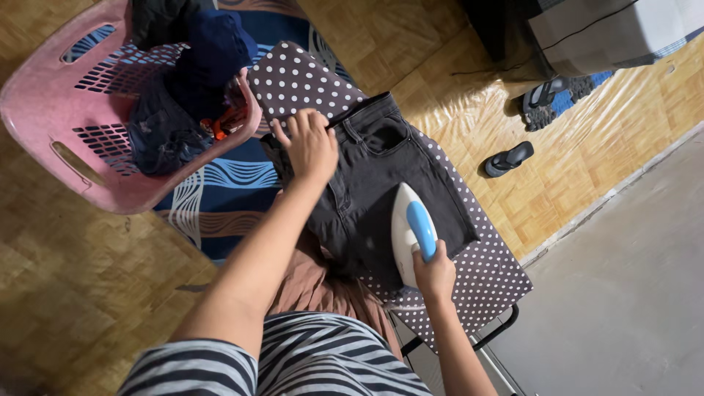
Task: The person irons a pair of dark shorts on a polka-dotted ironing board, smoothing the fabric and adjusting the garment multiple times. After finishing, the person places the shorts on a hanger and hangs them in a wardrobe.
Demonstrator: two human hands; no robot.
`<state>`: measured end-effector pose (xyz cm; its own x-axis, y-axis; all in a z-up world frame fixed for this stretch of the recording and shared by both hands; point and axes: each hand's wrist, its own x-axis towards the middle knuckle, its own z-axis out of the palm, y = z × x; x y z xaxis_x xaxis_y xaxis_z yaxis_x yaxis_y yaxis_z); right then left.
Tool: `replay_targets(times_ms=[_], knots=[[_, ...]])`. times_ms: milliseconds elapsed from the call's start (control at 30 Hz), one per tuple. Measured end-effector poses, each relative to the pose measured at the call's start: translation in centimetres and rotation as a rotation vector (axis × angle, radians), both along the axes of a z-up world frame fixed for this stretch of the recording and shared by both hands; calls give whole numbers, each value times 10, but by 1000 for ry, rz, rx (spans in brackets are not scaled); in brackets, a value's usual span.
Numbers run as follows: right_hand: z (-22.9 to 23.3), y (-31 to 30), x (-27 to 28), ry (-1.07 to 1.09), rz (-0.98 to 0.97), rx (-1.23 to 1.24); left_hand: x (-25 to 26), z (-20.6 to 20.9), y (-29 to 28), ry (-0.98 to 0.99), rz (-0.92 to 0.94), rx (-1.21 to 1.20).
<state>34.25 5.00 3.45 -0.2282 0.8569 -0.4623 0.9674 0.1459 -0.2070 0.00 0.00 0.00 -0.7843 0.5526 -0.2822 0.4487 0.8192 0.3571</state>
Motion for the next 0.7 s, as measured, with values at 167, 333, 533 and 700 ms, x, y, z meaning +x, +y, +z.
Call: replay_targets(times_ms=[167, 333, 533, 700], knots=[[3, 21, -39, 28, -128, 118, 89, -24, 5, -47, -451, 420], [-7, 65, -58, 76, -109, 263, 115, -60, 14, 175, -862, 223], [0, 89, -47, 124, -87, 186, 115, -66, 15, 127, -891, 152], [8, 48, -7, 208, 80, 37, 113, -64, 15, 120, -904, 176]])
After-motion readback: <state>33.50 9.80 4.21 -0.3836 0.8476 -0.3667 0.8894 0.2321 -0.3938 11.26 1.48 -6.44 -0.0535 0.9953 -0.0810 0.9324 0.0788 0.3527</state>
